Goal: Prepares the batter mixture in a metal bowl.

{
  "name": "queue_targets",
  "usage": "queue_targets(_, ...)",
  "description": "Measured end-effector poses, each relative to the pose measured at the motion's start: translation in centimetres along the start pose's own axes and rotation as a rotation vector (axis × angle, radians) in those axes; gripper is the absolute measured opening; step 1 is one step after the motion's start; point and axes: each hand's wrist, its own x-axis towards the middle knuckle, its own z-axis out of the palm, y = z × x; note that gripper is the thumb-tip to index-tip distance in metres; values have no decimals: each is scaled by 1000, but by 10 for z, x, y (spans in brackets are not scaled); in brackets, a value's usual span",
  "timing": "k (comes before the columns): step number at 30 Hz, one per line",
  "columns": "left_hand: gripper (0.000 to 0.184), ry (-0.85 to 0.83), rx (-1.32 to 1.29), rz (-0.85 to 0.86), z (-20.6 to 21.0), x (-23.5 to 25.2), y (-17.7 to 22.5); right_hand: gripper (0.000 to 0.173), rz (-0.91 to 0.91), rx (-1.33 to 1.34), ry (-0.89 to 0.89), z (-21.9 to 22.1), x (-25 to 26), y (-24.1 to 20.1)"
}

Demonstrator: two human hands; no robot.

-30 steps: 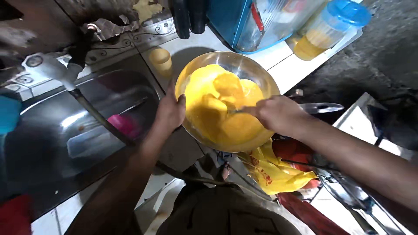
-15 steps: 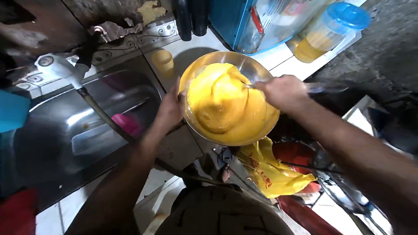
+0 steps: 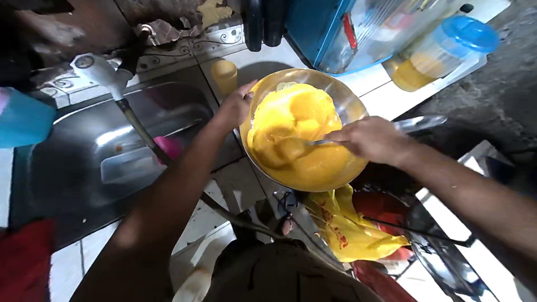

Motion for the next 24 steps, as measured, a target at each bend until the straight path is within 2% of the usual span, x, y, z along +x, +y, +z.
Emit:
queue_targets(2,45,-3,-6,7,3,-1,1,36,173,-88,-46,-6,5,16)
queue_targets(4,45,2,3,11,7,0,6,40,271,-75,24,-4,19,9)
queue_targets(6,46,2,14,-9,7,-1,8,42,128,-12,114,4,21,-7)
queue_targets(8,46,8,1,1,7,-2,3,35,-41,39,143,7,9,-4)
queue_targets(9,46,13,-5,8,7,-3,1,35,-31,26,116,5,5,5)
queue_targets(12,46,32,52,0,12,-6,5,41,228,-53,43,2,15,13)
queue_targets(14,48,36,48,-30,12,-7,8,38,186,22,80,5,17,-2)
queue_targets(17,69,-34,-198,-128,9,-21,-2,22,-12,80,85,6,-15,-3)
queue_targets(18,79,-81,-301,-179,9,-29,-5,22,44,23,18,-2,-23,7)
queue_targets(20,90,-146,-469,-239,18,-50,-9,25,310,-93,-151,-20,-19,13)
queue_targets(21,96,-164,-528,-248,25,-59,-9,27,414,-105,-172,-22,-10,7)
queue_targets(22,103,-173,-565,-256,33,-67,-7,33,443,-76,-139,-19,-2,-3)
queue_targets(24,111,-145,-607,-253,49,-83,0,34,286,10,-48,-8,-2,-21)
